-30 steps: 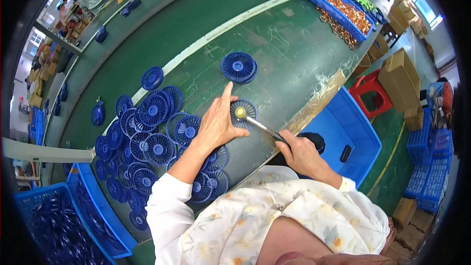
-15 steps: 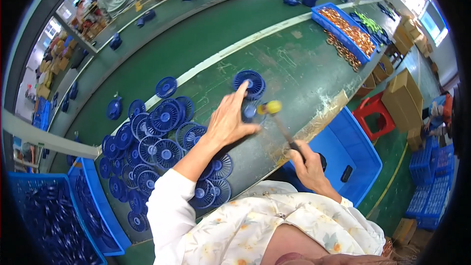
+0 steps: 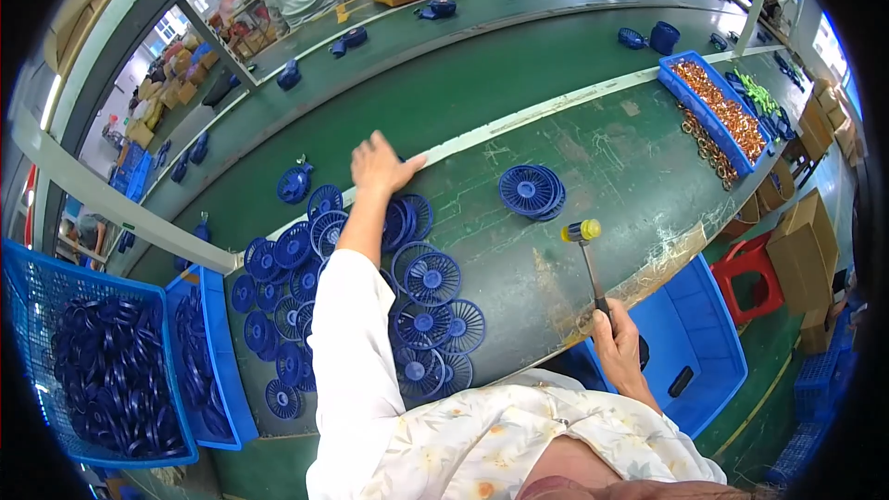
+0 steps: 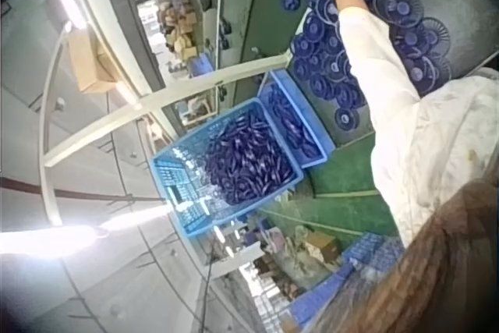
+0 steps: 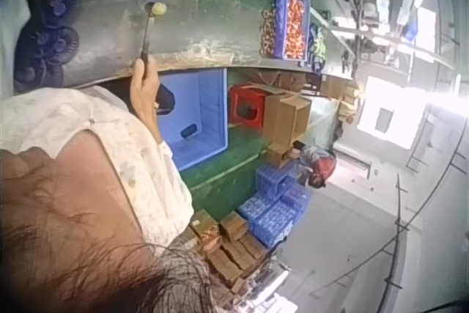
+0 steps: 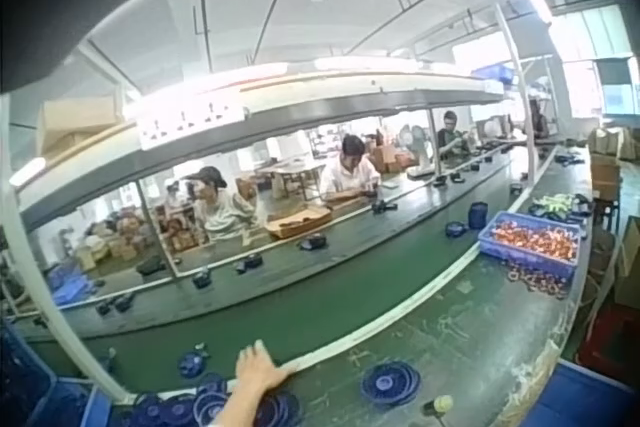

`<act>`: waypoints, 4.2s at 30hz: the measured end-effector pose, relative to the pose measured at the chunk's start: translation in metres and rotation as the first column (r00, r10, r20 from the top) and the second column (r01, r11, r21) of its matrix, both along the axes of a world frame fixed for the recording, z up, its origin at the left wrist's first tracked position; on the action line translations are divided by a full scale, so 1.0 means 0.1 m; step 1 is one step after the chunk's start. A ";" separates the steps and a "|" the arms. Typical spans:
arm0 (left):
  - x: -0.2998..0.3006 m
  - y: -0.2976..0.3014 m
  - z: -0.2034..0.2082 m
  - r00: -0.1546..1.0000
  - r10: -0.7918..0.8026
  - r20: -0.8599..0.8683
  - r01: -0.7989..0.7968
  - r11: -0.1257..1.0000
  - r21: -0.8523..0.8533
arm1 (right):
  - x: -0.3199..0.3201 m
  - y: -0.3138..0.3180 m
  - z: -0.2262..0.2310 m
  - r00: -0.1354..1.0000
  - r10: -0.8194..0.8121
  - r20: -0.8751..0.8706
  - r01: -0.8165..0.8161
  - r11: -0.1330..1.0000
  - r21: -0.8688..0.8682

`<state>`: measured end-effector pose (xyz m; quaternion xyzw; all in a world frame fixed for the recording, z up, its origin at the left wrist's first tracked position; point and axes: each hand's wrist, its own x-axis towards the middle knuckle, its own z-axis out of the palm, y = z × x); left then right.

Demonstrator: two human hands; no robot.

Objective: The person assembles blue plastic fan or motor covers by fitting components together with a hammer on a factory production line.

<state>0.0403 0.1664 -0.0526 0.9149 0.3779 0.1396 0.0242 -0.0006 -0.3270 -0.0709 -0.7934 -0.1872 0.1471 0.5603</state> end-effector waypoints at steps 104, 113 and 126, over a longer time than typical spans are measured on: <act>0.15 -1.59 0.37 0.720 -0.590 0.366 0.693 0.643 -0.327 | -0.10 0.07 0.01 0.999 -0.020 0.037 0.017 0.997 0.081; -0.97 -1.03 0.74 0.582 -0.784 -0.215 0.646 0.607 -0.463 | -0.17 0.07 -0.02 0.999 -0.005 -0.033 0.004 1.000 -0.025; -0.80 -1.51 0.18 0.535 -0.839 0.101 0.828 0.496 -0.261 | -0.17 0.31 0.28 0.984 0.133 0.115 -0.123 0.988 -0.090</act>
